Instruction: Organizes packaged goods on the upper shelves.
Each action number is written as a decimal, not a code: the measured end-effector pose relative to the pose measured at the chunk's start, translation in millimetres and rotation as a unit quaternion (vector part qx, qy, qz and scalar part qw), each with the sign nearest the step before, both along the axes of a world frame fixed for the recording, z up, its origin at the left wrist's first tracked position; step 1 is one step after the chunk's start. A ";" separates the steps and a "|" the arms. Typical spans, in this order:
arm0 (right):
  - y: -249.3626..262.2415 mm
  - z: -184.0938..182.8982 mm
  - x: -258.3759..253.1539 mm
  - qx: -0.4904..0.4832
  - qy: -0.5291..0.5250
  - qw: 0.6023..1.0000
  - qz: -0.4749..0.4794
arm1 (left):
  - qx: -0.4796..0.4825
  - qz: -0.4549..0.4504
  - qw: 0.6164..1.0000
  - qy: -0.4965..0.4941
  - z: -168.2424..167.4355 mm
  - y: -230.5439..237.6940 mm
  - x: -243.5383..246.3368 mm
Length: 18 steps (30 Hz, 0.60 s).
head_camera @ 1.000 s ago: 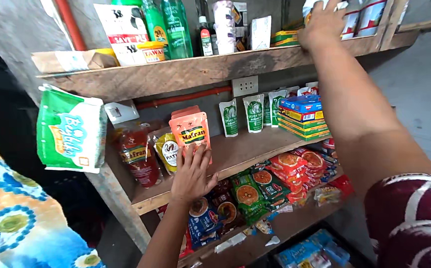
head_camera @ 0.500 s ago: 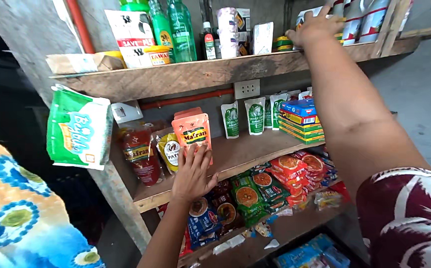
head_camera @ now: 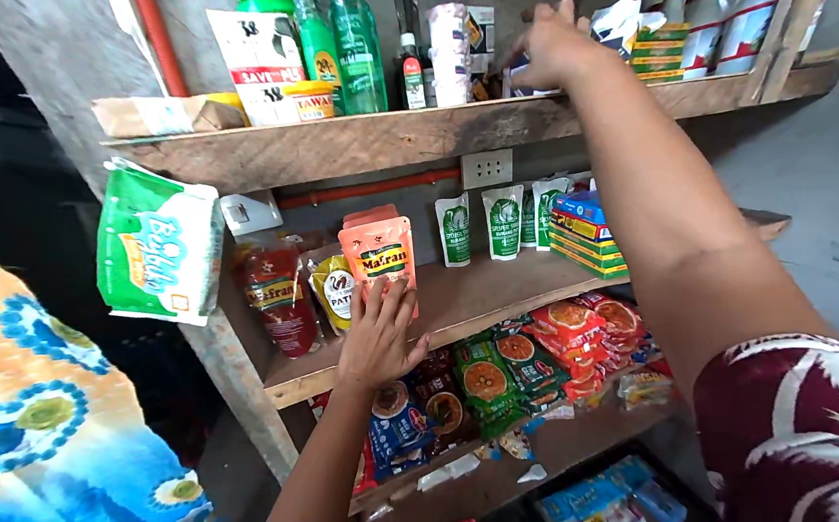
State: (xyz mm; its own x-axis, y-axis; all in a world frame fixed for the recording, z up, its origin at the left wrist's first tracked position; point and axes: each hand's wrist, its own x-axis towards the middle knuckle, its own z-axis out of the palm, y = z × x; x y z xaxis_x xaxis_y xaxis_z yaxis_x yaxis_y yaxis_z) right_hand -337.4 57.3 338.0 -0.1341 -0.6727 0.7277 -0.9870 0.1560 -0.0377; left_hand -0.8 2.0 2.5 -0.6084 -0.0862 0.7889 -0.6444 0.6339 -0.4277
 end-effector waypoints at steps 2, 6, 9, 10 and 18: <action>3.4 -0.8 15.9 -0.063 -0.024 0.996 0.056 | -0.002 0.000 1.000 0.001 0.1 -0.3 -0.3; 8.5 -7.1 63.0 -0.116 -0.189 0.960 0.168 | -0.002 -0.006 1.000 0.003 -1.4 -0.9 -0.4; 4.5 -6.3 81.9 -0.045 -0.255 0.952 0.164 | -0.002 -0.008 1.000 0.001 -1.0 -1.4 -0.2; 1.2 -5.7 84.6 -0.027 -0.262 0.951 0.160 | 0.000 -0.008 1.000 0.000 -0.9 -1.2 -0.1; -10.9 -3.6 86.1 -0.030 -0.260 0.955 0.137 | 0.000 -0.007 1.000 0.004 -2.5 -1.2 0.1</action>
State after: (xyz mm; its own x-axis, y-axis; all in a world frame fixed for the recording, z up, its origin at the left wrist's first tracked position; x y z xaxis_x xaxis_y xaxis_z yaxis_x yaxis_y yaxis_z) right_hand -251.4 46.4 334.5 -0.3121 -0.6943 0.6485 -0.8358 -0.1239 -0.5349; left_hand -0.7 0.8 0.0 -0.6035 -0.0774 0.7936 -0.6387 0.6427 -0.4231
